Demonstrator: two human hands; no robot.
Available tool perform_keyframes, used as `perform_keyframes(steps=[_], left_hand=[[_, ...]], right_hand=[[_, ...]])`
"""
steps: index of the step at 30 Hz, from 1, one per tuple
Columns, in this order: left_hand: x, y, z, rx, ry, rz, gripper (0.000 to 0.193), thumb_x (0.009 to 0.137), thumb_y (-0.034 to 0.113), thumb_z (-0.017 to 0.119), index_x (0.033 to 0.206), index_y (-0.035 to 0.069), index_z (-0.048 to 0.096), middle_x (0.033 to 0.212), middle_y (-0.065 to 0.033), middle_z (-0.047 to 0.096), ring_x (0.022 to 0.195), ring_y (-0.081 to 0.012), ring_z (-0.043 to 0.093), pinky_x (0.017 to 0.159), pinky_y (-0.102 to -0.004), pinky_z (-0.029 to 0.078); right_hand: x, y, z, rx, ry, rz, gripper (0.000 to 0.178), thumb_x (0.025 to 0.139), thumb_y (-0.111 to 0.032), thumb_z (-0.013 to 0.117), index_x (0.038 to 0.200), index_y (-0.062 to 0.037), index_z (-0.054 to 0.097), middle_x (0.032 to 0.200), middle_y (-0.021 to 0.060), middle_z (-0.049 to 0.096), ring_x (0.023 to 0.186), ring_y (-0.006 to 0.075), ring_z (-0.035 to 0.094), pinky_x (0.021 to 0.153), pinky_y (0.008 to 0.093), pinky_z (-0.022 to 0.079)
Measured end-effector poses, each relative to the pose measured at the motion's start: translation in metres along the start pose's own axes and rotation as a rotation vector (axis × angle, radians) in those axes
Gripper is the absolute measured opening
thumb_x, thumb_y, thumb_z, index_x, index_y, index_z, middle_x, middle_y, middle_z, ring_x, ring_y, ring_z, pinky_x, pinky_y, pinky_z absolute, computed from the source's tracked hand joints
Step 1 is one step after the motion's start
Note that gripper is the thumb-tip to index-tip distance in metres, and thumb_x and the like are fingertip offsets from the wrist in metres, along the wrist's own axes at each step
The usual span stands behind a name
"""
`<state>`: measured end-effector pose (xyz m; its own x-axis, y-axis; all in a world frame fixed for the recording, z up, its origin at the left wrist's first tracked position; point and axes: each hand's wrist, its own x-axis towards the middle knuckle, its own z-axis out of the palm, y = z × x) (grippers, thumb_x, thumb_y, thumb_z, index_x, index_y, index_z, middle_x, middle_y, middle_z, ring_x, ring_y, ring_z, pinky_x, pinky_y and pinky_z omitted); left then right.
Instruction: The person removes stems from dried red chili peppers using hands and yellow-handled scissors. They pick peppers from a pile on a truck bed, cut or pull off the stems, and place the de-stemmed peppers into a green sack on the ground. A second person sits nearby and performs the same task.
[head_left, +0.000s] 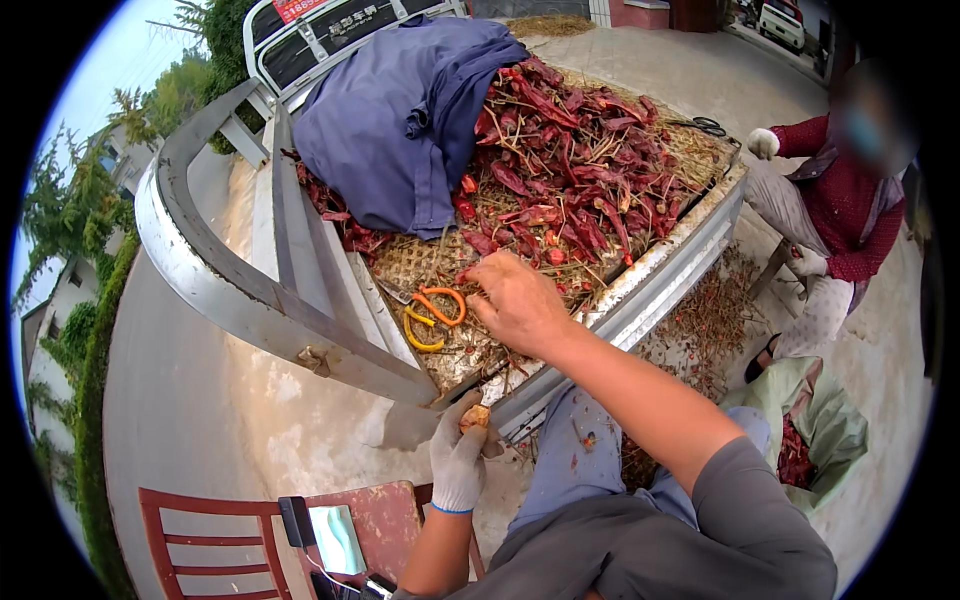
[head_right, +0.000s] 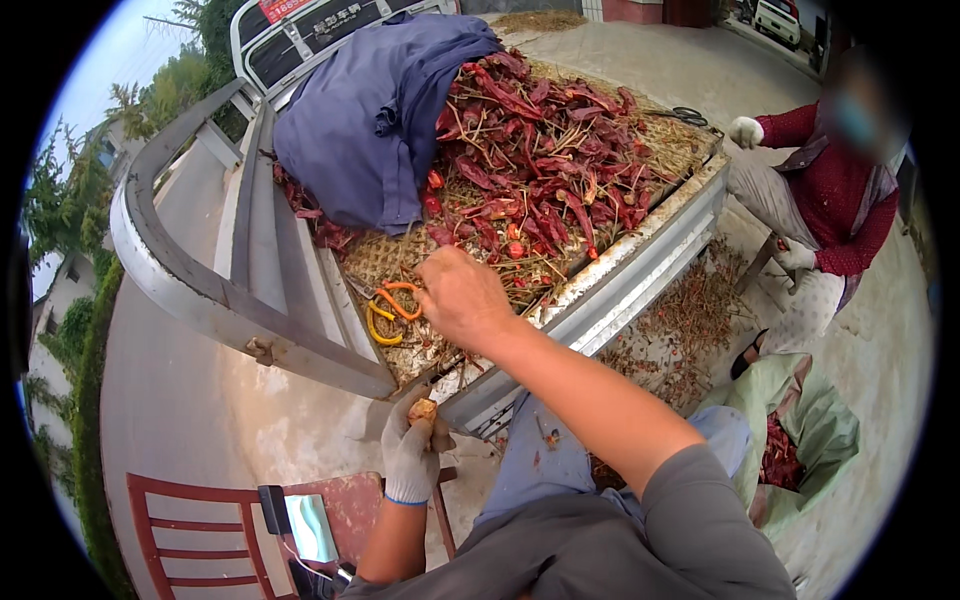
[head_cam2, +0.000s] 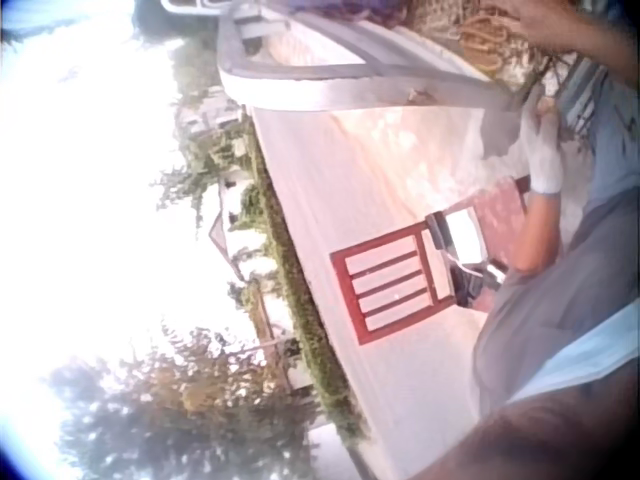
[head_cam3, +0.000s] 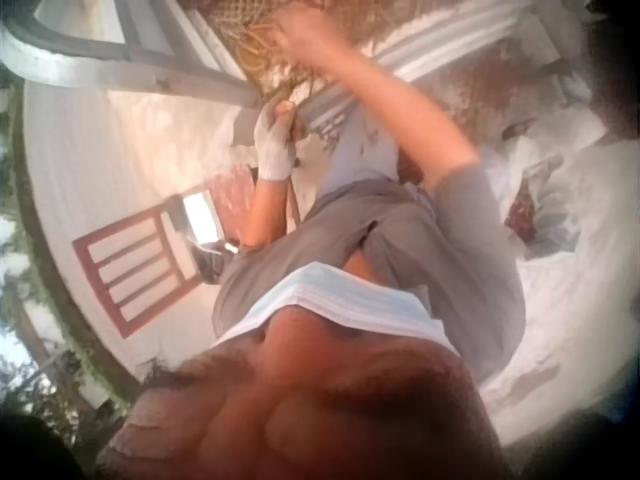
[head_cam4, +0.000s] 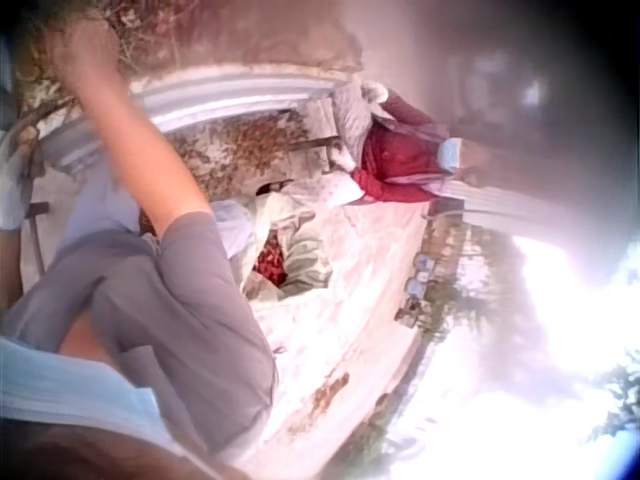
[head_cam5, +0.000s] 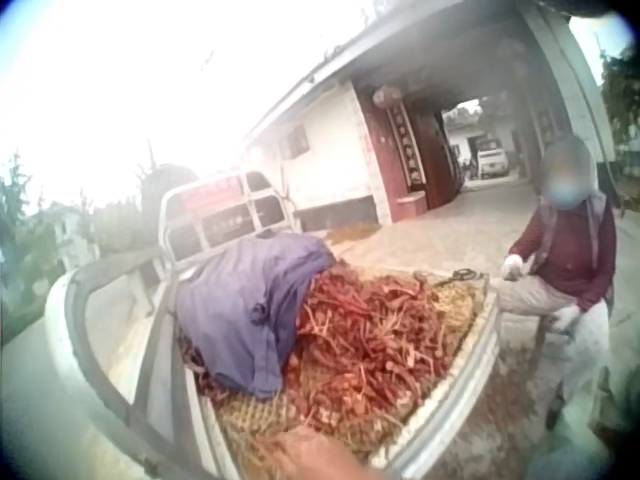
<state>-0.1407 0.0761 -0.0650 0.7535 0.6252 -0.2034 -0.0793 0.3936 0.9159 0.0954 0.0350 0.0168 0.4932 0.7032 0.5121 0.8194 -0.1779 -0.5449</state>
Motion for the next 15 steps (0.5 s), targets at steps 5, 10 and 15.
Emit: perform_keyframes(steps=[5, 10, 15], left_hand=[[0.009, -0.017, 0.019, 0.003, -0.094, -0.004, 0.051, 0.095, -0.007, 0.053, 0.146, -0.006, 0.05, 0.109, -0.0163, 0.069, 0.087, -0.0208, 0.068, 0.079, -0.0329, 0.057], [0.011, -0.012, 0.043, -0.007, -0.127, -0.043, 0.052, 0.095, -0.007, 0.056, 0.147, -0.007, 0.048, 0.118, -0.0163, 0.068, 0.091, -0.0202, 0.069, 0.084, -0.0322, 0.058], [0.025, -0.007, 0.06, 0.146, -0.193, -0.06, 0.06, 0.091, -0.005, 0.06, 0.148, -0.01, 0.046, 0.102, -0.0102, 0.065, 0.083, -0.0157, 0.064, 0.075, -0.0288, 0.056]], right_hand=[[0.012, 0.083, -0.014, -0.451, -0.23, 0.212, 0.027, 0.097, -0.027, 0.07, 0.113, -0.0059, 0.074, 0.104, 0.015, 0.074, 0.097, 0.0378, 0.072, 0.084, 0.0482, 0.058], [-0.023, 0.091, -0.049, -0.203, -0.014, 0.243, 0.02, 0.099, -0.025, 0.065, 0.102, -0.0084, 0.076, 0.099, 0.0166, 0.075, 0.092, 0.0393, 0.072, 0.08, 0.05, 0.058], [-0.081, 0.088, -0.092, 0.299, -0.094, 0.336, 0.024, 0.1, -0.017, 0.068, 0.116, -0.0023, 0.078, 0.095, 0.0127, 0.074, 0.085, 0.0214, 0.071, 0.077, 0.0359, 0.055]])
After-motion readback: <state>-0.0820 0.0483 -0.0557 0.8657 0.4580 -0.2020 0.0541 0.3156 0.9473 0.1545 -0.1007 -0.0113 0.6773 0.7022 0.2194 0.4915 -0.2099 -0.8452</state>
